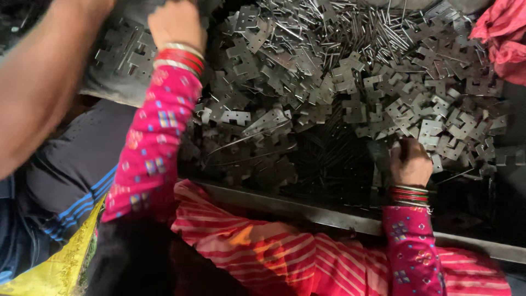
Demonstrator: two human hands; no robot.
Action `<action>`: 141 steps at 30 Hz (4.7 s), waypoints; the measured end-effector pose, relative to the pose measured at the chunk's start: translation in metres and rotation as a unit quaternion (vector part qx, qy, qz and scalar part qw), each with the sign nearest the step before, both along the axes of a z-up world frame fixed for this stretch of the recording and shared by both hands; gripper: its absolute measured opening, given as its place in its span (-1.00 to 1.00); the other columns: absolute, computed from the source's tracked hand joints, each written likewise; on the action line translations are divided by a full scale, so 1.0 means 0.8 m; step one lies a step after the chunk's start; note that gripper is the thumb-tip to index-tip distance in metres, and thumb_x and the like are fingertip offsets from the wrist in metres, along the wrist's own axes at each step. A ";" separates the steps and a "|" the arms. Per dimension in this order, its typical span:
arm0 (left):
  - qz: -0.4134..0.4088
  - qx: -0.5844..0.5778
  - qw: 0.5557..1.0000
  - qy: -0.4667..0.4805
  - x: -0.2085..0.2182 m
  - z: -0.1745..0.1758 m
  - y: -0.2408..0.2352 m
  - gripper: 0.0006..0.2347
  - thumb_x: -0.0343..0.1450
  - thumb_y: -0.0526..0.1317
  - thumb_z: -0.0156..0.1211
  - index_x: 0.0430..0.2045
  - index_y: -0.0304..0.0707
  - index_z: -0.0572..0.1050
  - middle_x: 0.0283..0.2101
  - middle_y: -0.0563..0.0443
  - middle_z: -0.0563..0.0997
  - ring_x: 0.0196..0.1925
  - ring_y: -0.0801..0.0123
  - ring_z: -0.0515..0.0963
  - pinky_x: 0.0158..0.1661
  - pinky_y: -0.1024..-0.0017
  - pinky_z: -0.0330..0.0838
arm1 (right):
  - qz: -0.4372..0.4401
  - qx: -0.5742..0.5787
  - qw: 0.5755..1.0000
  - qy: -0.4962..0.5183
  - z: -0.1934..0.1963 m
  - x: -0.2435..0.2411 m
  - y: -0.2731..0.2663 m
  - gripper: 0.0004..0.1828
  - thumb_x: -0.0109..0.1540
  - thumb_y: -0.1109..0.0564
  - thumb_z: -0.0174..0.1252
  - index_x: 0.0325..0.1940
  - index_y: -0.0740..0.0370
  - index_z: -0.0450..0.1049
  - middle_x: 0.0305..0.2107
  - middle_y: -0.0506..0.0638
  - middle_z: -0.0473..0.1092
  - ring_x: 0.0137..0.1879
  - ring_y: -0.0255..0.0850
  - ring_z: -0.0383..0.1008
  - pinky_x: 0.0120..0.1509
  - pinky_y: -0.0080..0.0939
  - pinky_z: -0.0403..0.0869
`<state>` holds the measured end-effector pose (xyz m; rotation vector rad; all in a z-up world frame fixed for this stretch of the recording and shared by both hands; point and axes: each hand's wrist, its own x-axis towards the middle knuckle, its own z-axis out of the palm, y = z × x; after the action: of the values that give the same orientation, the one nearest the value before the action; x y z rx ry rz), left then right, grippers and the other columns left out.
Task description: The person sorts through a large bin of metal hinge components and pins by hand, picking up individual pieces and moving them to different areas of the workspace.
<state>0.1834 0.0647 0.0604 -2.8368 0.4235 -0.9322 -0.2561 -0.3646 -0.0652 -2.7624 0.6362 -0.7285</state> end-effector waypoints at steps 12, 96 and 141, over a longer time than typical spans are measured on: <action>-0.038 -0.011 0.999 -0.036 -0.074 -0.044 -0.061 -0.59 0.40 -0.22 0.16 0.15 -0.40 0.46 0.15 -0.29 0.60 0.05 -0.01 0.58 0.13 -0.10 0.25 | -0.005 0.425 0.891 -0.162 0.018 0.003 0.000 -0.72 0.23 0.23 0.28 0.03 0.27 0.59 -0.29 0.05 0.55 -0.25 -0.15 0.56 -0.17 -0.14 0.50; 0.056 -0.035 0.984 -0.167 -0.021 -0.040 -0.042 -0.53 0.27 -0.03 0.20 0.07 -0.13 0.40 0.01 -0.06 0.65 -0.14 0.15 0.67 -0.21 0.08 0.50 | -0.130 -0.009 0.888 0.442 -0.054 0.060 -0.008 -0.58 0.14 -0.18 0.36 -0.03 0.05 0.64 -0.09 0.13 0.59 0.06 0.09 0.61 0.06 0.14 0.56; -0.311 -0.683 0.265 0.606 -0.241 -0.080 -0.119 -0.70 0.46 -0.50 0.20 0.09 -0.43 0.43 -0.02 -0.28 0.61 -0.08 0.00 0.74 -0.09 0.09 0.72 | 0.094 0.836 0.484 -0.241 0.039 0.035 0.014 -0.70 0.28 0.10 0.27 0.02 0.31 0.47 -0.18 0.13 0.50 -0.08 -0.01 0.55 0.22 0.50 0.58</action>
<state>-0.0091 -0.0308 -0.0034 0.9322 -0.3347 -0.7954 -0.2279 -0.3532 -0.0336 -0.6698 0.4069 -0.3203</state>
